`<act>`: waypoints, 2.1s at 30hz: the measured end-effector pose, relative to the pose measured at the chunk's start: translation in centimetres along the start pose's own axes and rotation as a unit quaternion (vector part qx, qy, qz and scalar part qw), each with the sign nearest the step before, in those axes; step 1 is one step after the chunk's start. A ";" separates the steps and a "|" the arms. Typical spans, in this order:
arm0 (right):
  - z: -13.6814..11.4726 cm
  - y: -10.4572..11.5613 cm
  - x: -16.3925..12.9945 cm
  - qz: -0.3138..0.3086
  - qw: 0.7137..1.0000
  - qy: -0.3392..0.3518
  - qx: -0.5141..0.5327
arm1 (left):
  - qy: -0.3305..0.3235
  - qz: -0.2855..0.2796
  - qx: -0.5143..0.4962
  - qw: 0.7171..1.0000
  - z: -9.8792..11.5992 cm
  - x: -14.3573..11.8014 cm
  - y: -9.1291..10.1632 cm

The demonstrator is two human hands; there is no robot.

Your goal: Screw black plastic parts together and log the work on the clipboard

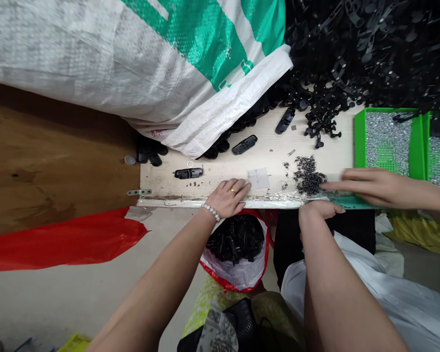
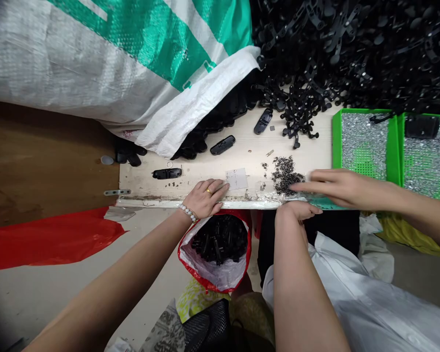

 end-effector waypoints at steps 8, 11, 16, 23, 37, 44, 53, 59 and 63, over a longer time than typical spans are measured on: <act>-13.1 3.0 3.8 -0.251 0.767 0.567 -0.166 | 0.005 -0.008 -0.001 1.000 0.0 0.0 0.2; -15.7 4.3 3.8 -0.282 0.643 0.678 -0.220 | 0.002 -0.009 0.003 1.000 0.1 0.0 0.3; -15.2 5.1 4.8 -0.268 0.600 0.707 -0.261 | 0.000 -0.010 0.004 1.000 0.1 0.1 0.4; -15.7 5.1 3.8 -0.287 0.583 0.724 -0.230 | 0.002 -0.007 -0.006 1.000 0.0 0.0 0.4; -16.6 4.4 2.9 -0.242 0.565 0.735 -0.287 | -0.001 0.004 -0.005 1.000 0.0 0.0 0.3; -16.9 8.5 2.9 -0.226 0.559 0.746 -0.282 | 0.001 0.007 -0.004 1.000 -0.1 -0.1 0.1; -14.9 6.4 2.9 -0.290 0.581 0.695 -0.308 | -0.007 0.014 0.009 1.000 0.0 -0.1 0.0; -15.2 5.0 3.4 -0.300 0.575 0.693 -0.316 | -0.005 0.014 0.012 1.000 0.0 -0.1 0.1; -15.3 4.9 3.2 -0.295 0.568 0.702 -0.313 | -0.001 0.003 0.010 1.000 0.1 -0.1 -0.1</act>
Point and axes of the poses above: each hand's wrist, its own x-axis towards the middle knuckle, its own y-axis out of the back of the hand, z = x × y, the point moved 4 cm from there along x, towards the middle knuckle, and after that the axes turned 9 degrees about y, right-handed, at the moved point
